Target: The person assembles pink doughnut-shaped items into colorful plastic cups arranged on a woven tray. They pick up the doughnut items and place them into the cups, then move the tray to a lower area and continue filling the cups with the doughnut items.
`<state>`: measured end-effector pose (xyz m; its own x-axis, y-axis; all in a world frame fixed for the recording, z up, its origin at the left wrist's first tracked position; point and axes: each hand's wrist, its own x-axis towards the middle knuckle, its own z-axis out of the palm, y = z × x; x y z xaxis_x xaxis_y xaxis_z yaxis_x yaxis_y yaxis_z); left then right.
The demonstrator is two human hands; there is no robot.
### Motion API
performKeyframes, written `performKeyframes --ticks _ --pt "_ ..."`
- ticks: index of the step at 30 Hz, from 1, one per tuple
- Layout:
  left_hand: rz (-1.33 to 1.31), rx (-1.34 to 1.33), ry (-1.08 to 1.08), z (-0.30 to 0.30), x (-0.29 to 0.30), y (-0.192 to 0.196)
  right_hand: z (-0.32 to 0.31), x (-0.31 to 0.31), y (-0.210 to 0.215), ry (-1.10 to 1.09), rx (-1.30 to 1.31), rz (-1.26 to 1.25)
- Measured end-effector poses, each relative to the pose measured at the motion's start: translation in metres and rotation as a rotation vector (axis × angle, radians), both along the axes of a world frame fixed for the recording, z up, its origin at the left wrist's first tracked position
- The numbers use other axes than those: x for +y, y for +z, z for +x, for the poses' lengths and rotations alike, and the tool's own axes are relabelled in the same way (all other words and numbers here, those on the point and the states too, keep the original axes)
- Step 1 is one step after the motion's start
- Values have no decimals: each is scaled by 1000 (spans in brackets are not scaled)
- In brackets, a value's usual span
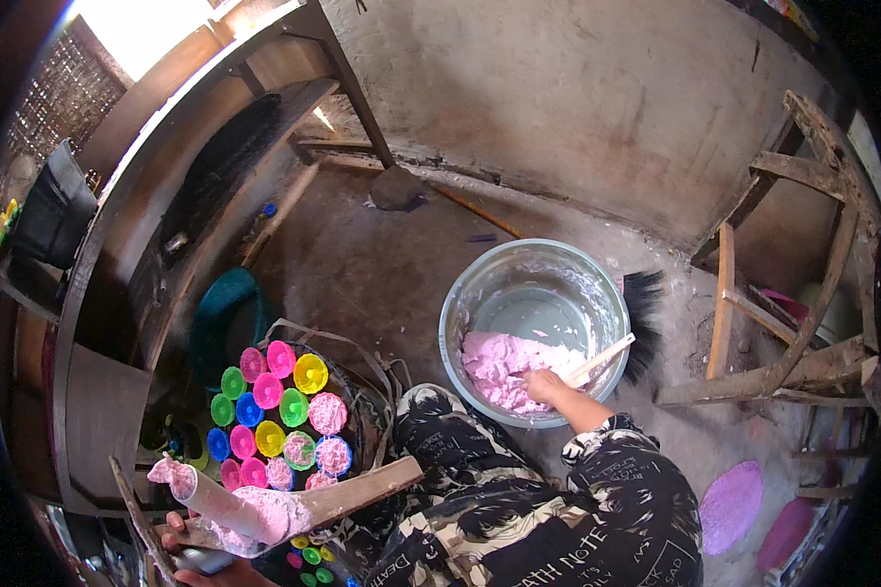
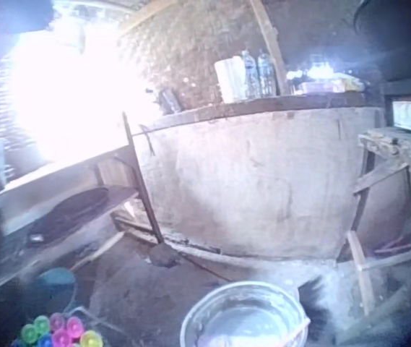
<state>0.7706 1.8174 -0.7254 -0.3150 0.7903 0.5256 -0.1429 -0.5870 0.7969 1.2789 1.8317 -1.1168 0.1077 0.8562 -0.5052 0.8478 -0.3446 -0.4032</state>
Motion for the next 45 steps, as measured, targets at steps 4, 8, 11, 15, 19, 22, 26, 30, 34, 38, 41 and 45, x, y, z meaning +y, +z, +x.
performKeyframes --ticks 4,8,11,15,19,22,26,30,34,38,41,45 --pt "14 -61 -287 -11 3 6 -5 -10 17 -3 43 61" --pt "-3 -39 -501 1 3 10 -1 -22 52 96 -10 82" --pt "-65 -7 -322 16 -2 6 13 -30 98 95 -24 115" --pt "44 310 -247 18 2 1 37 -37 167 -67 203 -36" --pt "6 323 -273 13 -3 -1 28 -33 175 -48 117 109" --pt "-62 246 -358 14 -19 0 4 -38 133 -14 -51 216" --pt "-60 246 -288 14 -37 10 -27 -37 64 -223 348 70" --pt "-79 278 -238 9 -37 10 -43 -28 24 -249 286 -86" --pt "-61 316 -179 6 -29 4 5 -23 45 125 -124 -222" --pt "-61 314 -154 9 -22 1 28 -15 74 151 -288 -254" --pt "-97 309 -179 17 -20 -2 14 -14 71 86 -362 -27" --pt "-112 334 -227 26 -16 -4 -6 -21 47 27 -300 7"
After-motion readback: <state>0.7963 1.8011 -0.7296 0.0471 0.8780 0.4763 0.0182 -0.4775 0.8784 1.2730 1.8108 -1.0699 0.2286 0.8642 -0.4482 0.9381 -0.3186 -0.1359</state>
